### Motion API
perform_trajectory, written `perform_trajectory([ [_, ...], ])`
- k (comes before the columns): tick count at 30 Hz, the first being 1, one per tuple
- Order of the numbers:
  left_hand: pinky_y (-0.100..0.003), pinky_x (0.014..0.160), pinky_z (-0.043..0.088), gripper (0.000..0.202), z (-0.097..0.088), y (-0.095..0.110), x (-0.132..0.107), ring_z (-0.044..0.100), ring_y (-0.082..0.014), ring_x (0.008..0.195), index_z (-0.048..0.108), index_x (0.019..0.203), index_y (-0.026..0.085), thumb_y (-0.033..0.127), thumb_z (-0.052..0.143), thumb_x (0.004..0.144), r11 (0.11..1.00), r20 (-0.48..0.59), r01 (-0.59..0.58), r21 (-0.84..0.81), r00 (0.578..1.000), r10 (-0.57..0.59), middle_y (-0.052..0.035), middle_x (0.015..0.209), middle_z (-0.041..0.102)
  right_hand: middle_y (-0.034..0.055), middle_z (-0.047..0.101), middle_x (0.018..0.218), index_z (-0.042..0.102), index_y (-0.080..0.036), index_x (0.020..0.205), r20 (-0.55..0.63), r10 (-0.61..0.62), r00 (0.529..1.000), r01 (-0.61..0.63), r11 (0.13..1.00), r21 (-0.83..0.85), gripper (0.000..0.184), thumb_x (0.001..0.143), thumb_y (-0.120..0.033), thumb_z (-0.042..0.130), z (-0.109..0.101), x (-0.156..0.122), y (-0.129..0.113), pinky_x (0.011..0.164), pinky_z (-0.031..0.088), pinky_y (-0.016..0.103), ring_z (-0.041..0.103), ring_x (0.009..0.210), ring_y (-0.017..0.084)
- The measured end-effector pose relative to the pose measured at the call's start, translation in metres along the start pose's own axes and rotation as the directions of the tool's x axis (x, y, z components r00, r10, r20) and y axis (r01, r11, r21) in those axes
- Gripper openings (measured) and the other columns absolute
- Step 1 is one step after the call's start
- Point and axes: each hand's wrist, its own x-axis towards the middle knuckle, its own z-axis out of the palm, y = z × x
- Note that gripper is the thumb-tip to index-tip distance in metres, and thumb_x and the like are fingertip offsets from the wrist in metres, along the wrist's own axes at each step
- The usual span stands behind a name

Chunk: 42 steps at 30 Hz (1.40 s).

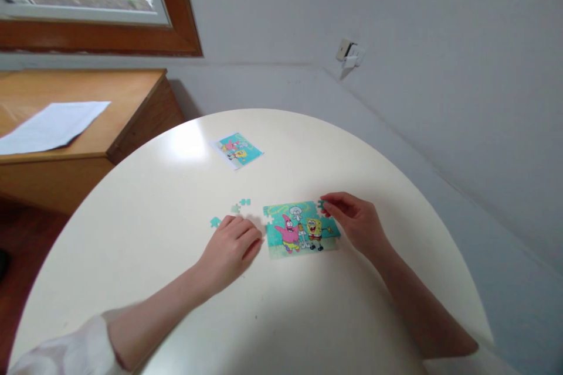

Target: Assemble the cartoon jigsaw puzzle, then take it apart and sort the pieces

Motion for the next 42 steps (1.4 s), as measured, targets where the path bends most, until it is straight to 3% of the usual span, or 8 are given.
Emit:
perform_trajectory([
  [7, -0.028, 0.067, 0.036, 0.017, 0.001, 0.001, 0.0, 0.051, -0.0135, 0.069, 0.061, 0.075, 0.017, 0.018, 0.048, 0.086, 1.0, 0.018, -0.007, -0.007, 1.0, 0.007, -0.0017, 0.072, 0.061, 0.0036, 0.066, 0.076, 0.066, -0.021, 0.079, 0.19, -0.139, 0.972, 0.155, 0.985, -0.071, 0.016, 0.074, -0.034, 0.057, 0.045, -0.023, -0.002, 0.068, 0.049, 0.03, 0.06, 0.069, 0.016],
  [13, -0.03, 0.065, 0.034, 0.023, -0.005, 0.014, 0.002, 0.052, -0.0146, 0.066, 0.064, 0.076, 0.018, 0.021, 0.044, 0.088, 0.995, 0.09, 0.096, -0.039, 0.992, -0.092, -0.0025, 0.067, 0.062, 0.0037, 0.065, 0.075, 0.064, -0.02, 0.082, 0.232, -0.016, 0.973, 0.003, 0.998, 0.059, 0.019, 0.074, -0.036, 0.057, 0.048, -0.019, 0.007, 0.065, 0.05, 0.029, 0.06, 0.068, 0.016],
  [18, -0.027, 0.063, 0.036, 0.025, -0.025, 0.035, 0.005, 0.054, -0.0143, 0.062, 0.062, 0.077, 0.018, 0.019, 0.038, 0.085, 0.895, 0.471, 0.417, -0.156, 0.828, -0.304, -0.0018, 0.064, 0.062, 0.0031, 0.066, 0.074, 0.064, -0.019, 0.082, 0.23, -0.031, 0.973, 0.013, 0.997, 0.082, 0.021, 0.073, -0.037, 0.059, 0.048, -0.019, 0.01, 0.064, 0.05, 0.028, 0.06, 0.066, 0.015],
  [21, -0.024, 0.055, 0.037, 0.027, -0.031, 0.041, 0.005, 0.054, -0.0124, 0.055, 0.058, 0.102, 0.016, 0.025, 0.039, 0.086, 0.697, 0.667, 0.658, -0.286, 0.659, -0.348, -0.0009, 0.064, 0.063, 0.0022, 0.066, 0.072, 0.065, -0.019, 0.083, 0.219, -0.051, 0.974, 0.037, 0.997, 0.068, 0.021, 0.074, -0.037, 0.059, 0.048, -0.019, 0.013, 0.062, 0.05, 0.027, 0.06, 0.064, 0.014],
  [26, -0.019, 0.038, 0.029, 0.058, -0.029, 0.039, 0.005, 0.042, -0.0077, 0.034, 0.032, 0.135, 0.011, 0.039, 0.042, 0.086, 0.188, 0.816, 0.871, -0.455, 0.492, -0.303, 0.0014, 0.054, 0.062, 0.0025, 0.066, 0.074, 0.065, -0.019, 0.083, 0.228, -0.072, 0.971, 0.06, 0.996, 0.06, 0.018, 0.074, -0.034, 0.057, 0.049, -0.019, 0.014, 0.062, 0.05, 0.027, 0.06, 0.065, 0.014],
  [33, -0.017, 0.03, 0.021, 0.054, -0.036, 0.036, 0.009, 0.044, -0.0096, 0.029, 0.036, 0.13, 0.006, 0.027, 0.045, 0.082, -0.5, 0.912, 0.763, -0.41, 0.323, -0.253, -0.0025, 0.048, 0.062, 0.0022, 0.066, 0.073, 0.065, -0.019, 0.083, 0.219, -0.104, 0.97, 0.102, 0.995, 0.017, 0.017, 0.075, -0.032, 0.056, 0.049, -0.018, 0.015, 0.061, 0.049, 0.025, 0.06, 0.066, 0.014],
  [37, -0.015, 0.03, 0.019, 0.037, -0.036, 0.036, 0.01, 0.041, -0.0063, 0.028, 0.051, 0.113, 0.009, 0.022, 0.051, 0.078, -0.681, 0.917, 0.615, -0.397, 0.298, -0.265, -0.0007, 0.047, 0.06, 0.0021, 0.066, 0.072, 0.065, -0.019, 0.084, 0.227, -0.1, 0.969, 0.099, 0.995, 0.019, 0.018, 0.076, -0.032, 0.056, 0.049, -0.018, 0.016, 0.061, 0.05, 0.026, 0.059, 0.065, 0.013],
  [42, -0.013, 0.03, 0.019, 0.023, -0.033, 0.034, 0.013, 0.037, -0.0043, 0.026, 0.057, 0.097, 0.007, 0.012, 0.044, 0.079, -0.728, 0.908, 0.544, -0.418, 0.231, -0.348, 0.0009, 0.041, 0.054, 0.0019, 0.064, 0.072, 0.065, -0.019, 0.083, 0.23, -0.109, 0.967, 0.109, 0.994, 0.013, 0.018, 0.077, -0.033, 0.055, 0.049, -0.019, 0.014, 0.061, 0.05, 0.026, 0.059, 0.065, 0.013],
])
